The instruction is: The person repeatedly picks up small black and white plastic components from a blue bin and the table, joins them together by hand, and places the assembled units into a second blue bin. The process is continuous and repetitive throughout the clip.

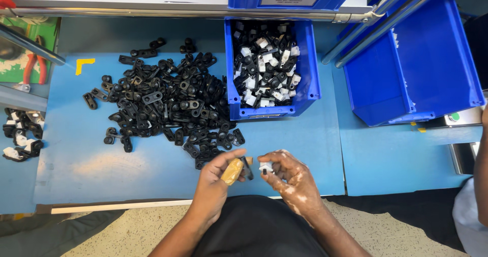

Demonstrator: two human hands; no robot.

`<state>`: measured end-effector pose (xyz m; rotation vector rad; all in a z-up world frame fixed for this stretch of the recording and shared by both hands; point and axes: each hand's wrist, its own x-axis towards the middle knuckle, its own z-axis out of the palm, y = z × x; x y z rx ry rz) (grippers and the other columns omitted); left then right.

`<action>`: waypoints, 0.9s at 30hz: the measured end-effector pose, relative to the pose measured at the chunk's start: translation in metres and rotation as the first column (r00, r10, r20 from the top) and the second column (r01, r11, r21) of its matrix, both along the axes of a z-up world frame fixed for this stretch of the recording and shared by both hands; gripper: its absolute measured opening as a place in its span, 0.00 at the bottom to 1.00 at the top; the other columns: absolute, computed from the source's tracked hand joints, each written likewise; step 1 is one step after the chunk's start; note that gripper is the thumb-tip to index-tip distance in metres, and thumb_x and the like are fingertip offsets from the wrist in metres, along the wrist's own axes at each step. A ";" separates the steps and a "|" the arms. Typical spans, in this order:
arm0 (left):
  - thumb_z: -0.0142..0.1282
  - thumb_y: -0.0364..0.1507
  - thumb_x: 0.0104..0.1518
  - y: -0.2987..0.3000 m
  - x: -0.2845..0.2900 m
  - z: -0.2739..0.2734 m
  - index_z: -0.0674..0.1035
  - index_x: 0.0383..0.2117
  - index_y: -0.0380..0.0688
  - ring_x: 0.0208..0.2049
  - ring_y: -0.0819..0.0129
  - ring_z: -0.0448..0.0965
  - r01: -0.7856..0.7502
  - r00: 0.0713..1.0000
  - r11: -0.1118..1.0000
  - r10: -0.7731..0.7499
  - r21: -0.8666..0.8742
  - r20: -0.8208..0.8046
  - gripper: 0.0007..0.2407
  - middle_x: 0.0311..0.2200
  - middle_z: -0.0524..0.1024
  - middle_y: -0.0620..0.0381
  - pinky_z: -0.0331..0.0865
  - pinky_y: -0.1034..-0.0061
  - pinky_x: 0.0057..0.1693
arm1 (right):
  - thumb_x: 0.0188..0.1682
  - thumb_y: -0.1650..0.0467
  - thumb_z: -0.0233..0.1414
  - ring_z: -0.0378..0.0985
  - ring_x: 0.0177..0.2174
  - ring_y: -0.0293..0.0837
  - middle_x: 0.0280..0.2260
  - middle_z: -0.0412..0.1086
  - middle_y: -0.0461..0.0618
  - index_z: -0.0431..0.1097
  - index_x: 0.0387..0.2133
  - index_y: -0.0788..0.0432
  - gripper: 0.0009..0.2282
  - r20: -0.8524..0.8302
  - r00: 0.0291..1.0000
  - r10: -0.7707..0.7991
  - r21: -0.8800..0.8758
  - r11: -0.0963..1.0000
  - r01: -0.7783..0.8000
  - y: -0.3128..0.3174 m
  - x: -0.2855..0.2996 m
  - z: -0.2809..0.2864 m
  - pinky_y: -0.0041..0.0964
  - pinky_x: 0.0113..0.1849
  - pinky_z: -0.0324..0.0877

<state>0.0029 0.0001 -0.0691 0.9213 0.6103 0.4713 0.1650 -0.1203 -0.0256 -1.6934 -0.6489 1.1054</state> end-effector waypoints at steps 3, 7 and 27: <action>0.54 0.22 0.61 0.002 0.001 0.002 0.80 0.47 0.35 0.34 0.71 0.79 0.063 0.998 0.990 -0.060 -0.124 0.026 0.10 0.34 0.81 0.54 0.73 0.75 0.43 | 0.46 0.75 0.58 0.77 0.40 0.38 0.39 0.71 0.48 0.71 0.51 0.60 0.17 0.008 1.000 -0.010 -0.019 1.000 0.010 0.000 0.005 0.002 0.34 0.41 0.76; 0.53 0.25 0.61 -0.001 0.001 0.011 0.81 0.46 0.39 0.34 0.72 0.80 0.050 0.997 0.956 -0.065 -0.289 -0.043 0.09 0.33 0.81 0.57 0.75 0.74 0.42 | 0.54 0.71 0.50 0.80 0.46 0.42 0.47 0.75 0.50 0.71 0.50 0.63 0.13 -0.022 1.000 -0.017 0.160 0.987 0.020 -0.001 0.001 0.004 0.36 0.49 0.78; 0.58 0.20 0.57 0.003 0.006 0.006 0.84 0.42 0.30 0.29 0.67 0.82 0.083 0.996 0.996 -0.084 -0.033 -0.034 0.09 0.30 0.82 0.46 0.77 0.75 0.39 | 0.45 0.80 0.60 0.83 0.42 0.49 0.40 0.77 0.52 0.70 0.39 0.65 0.10 0.649 0.760 -0.023 0.436 0.830 -0.347 0.007 0.008 0.013 0.40 0.45 0.80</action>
